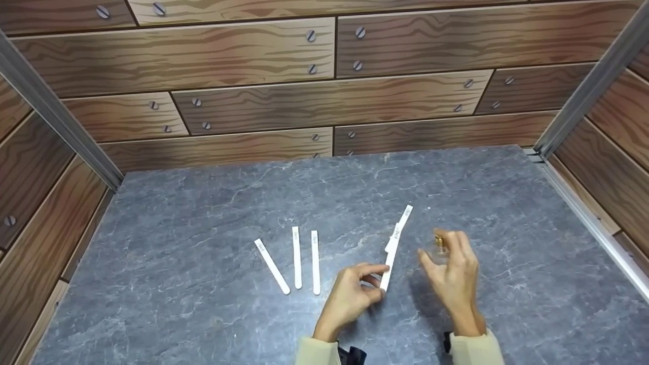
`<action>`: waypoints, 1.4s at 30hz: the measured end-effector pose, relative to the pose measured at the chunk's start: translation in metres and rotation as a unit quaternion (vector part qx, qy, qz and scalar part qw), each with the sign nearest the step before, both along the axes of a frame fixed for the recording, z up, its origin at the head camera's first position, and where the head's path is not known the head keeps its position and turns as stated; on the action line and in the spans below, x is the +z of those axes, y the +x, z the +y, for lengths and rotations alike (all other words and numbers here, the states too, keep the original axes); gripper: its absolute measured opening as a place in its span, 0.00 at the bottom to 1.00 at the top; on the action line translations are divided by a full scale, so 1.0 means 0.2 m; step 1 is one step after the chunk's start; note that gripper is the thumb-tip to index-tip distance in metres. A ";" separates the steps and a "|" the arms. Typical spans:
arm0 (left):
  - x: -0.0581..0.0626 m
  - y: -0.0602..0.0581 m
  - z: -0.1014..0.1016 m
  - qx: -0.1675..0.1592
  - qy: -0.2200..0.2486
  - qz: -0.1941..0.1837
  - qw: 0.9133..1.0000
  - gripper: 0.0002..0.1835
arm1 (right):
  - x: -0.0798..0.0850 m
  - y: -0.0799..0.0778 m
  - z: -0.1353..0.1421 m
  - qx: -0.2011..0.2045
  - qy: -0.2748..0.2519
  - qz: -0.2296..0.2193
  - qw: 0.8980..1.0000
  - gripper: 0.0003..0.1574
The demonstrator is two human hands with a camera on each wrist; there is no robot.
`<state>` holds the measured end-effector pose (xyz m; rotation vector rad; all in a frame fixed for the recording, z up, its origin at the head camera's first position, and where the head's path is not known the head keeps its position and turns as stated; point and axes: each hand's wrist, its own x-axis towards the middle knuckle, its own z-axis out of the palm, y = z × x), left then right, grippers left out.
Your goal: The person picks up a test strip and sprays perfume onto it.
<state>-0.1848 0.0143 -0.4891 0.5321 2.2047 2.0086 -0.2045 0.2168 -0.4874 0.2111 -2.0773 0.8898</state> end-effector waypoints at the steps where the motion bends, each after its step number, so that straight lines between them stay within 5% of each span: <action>1: 0.00 0.00 0.00 0.000 0.001 0.000 1.000 0.25 | 0.00 0.00 0.00 -0.001 -0.001 0.001 1.000 0.27; 20: 0.01 0.00 -0.01 0.007 0.002 -0.004 1.000 0.25 | 0.01 0.00 0.00 -0.031 -0.004 0.011 0.999 0.35; 42: 0.00 0.00 -0.02 0.004 0.006 -0.005 1.000 0.25 | -0.01 0.00 0.00 -0.026 0.008 0.000 1.000 0.27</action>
